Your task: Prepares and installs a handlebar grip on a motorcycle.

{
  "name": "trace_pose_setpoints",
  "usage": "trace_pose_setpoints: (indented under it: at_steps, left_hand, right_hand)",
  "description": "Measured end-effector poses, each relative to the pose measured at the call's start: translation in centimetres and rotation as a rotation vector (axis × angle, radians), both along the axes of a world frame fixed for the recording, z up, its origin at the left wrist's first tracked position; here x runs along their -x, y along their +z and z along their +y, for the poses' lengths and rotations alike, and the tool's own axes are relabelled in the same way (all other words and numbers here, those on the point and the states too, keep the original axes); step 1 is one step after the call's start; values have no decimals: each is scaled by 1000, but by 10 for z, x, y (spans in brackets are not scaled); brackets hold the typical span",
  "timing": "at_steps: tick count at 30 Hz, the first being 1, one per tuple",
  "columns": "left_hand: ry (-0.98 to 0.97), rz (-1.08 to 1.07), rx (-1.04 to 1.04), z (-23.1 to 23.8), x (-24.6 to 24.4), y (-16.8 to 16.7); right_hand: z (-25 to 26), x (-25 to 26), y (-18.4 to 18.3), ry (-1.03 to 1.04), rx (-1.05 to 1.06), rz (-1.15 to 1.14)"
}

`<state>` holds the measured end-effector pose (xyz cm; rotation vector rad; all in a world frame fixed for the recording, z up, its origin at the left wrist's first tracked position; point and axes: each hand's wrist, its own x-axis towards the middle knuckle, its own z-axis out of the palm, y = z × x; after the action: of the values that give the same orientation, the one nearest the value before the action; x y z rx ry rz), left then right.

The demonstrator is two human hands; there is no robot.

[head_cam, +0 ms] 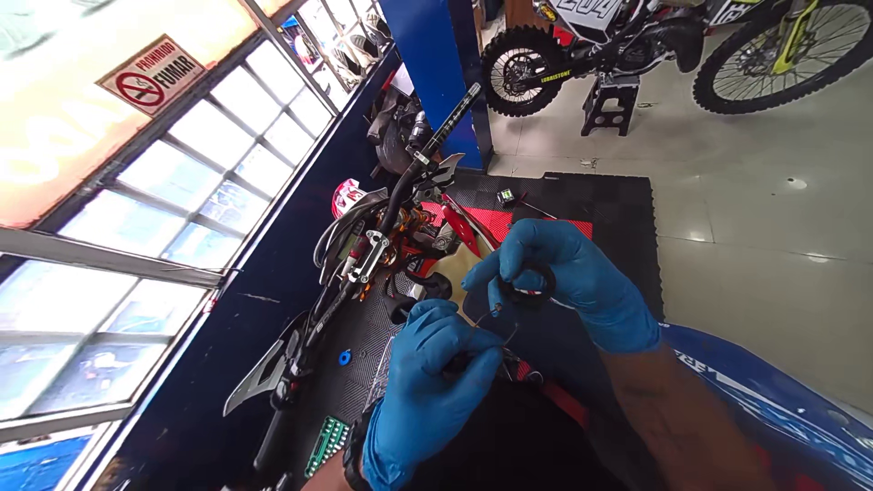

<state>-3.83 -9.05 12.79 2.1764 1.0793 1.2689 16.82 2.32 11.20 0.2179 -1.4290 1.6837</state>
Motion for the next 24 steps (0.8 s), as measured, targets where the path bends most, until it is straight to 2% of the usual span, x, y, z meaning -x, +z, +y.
trace_pose_setpoints:
  at_steps: [9, 11, 15, 17, 19, 24]
  left_hand:
    - [-18, -53, -21, 0, 1, -1]
    - [-19, -69, -18, 0, 1, 0]
    - [-20, -69, -11, 1, 3, 0]
    - [-25, -65, -5, 1, 2, 0]
    - [-30, -48, 0, 2, 1, -1]
    - [-23, -39, -9, 5, -1, -3]
  right_hand:
    - [10, 1, 20, 22, -81, 21]
    - [6, -3, 22, -75, -122, 37]
    - [-10, -19, 22, -432, -217, 5]
    - [-18, -24, 20, -523, -233, 18]
    - [-26, -27, 15, -541, -198, 24]
    - [-43, -29, -8, -480, 56, 54]
